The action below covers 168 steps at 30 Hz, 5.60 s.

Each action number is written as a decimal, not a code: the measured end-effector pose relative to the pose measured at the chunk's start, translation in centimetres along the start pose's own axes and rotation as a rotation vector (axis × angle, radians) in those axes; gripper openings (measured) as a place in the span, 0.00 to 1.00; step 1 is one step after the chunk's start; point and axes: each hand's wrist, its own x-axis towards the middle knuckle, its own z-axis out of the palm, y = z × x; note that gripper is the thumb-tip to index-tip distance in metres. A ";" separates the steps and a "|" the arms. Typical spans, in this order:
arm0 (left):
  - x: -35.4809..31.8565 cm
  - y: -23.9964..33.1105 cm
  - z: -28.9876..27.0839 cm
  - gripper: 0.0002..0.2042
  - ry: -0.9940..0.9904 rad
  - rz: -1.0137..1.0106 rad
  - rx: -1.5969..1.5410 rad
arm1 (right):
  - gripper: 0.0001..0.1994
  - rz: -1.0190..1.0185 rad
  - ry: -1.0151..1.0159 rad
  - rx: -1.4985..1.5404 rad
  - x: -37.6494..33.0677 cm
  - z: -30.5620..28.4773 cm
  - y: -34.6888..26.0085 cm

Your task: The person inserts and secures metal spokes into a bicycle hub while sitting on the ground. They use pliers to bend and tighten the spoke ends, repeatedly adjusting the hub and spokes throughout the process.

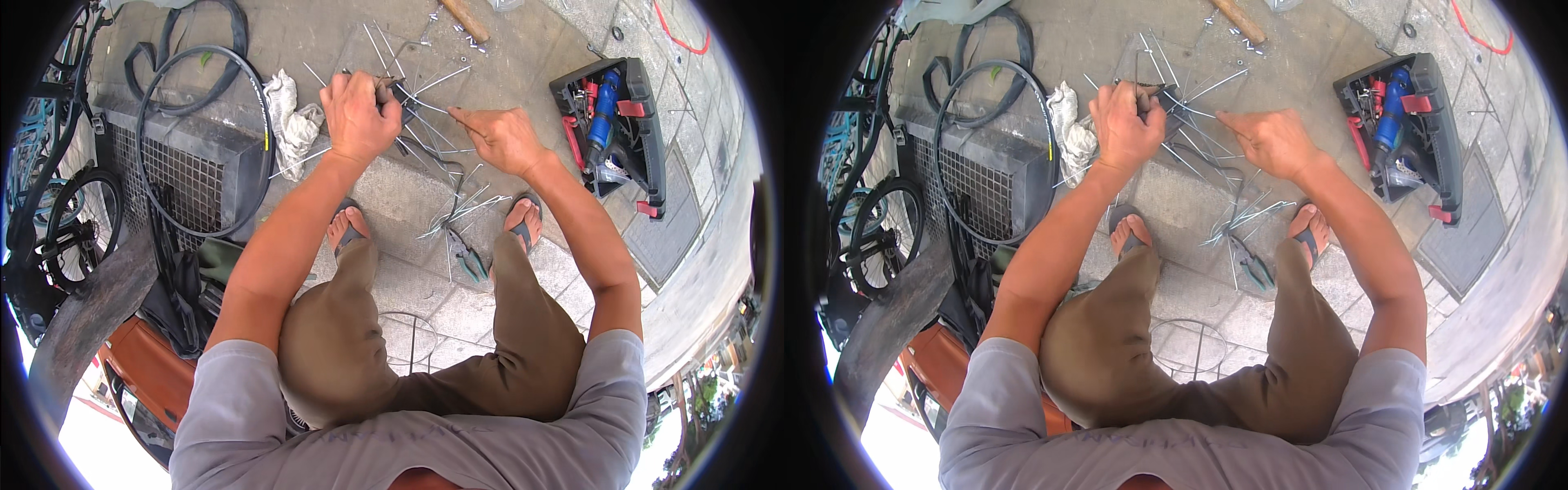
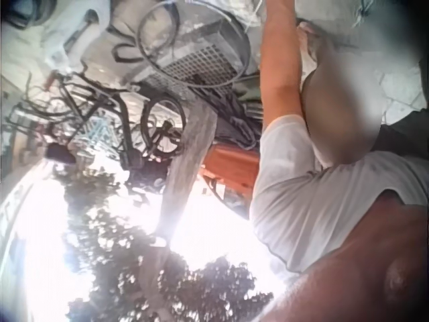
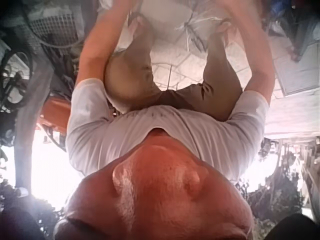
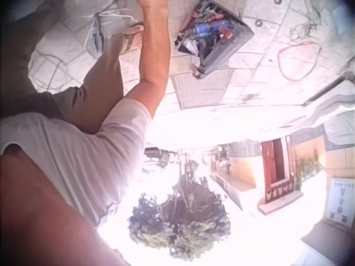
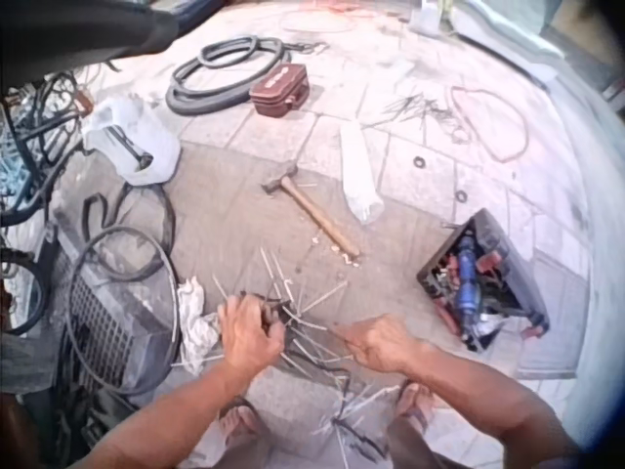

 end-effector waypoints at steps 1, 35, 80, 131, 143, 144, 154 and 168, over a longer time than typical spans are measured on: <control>0.3 0.0 0.2 0.07 0.037 0.024 -0.021 | 0.19 -0.030 0.013 0.027 0.1 0.0 0.3; -0.4 -0.4 0.2 0.10 0.058 -0.016 -0.037 | 0.13 0.387 -0.040 0.261 -0.5 1.0 -0.8; -0.1 -0.1 -0.1 0.09 0.002 -0.007 0.041 | 0.15 -0.014 -0.005 -0.093 0.0 -0.4 -1.4; -0.9 -0.3 0.0 0.08 0.038 -0.083 -0.031 | 0.20 0.770 0.421 0.471 21.1 2.2 -1.5; -1.4 -1.3 -0.3 0.25 0.043 -0.088 -0.136 | 0.19 0.789 0.143 0.432 11.3 1.0 4.8; -1.8 -2.1 -0.2 0.24 0.041 -0.089 -0.154 | 0.19 0.651 0.021 0.307 8.9 0.8 4.3; -0.6 -5.0 -0.4 0.23 -0.034 -0.335 -0.674 | 0.17 0.774 -0.301 -0.009 -13.1 4.1 1.3; -7.8 -2.5 -3.8 0.23 0.054 -0.456 -0.508 | 0.17 0.582 -0.111 -0.107 -18.3 6.4 4.6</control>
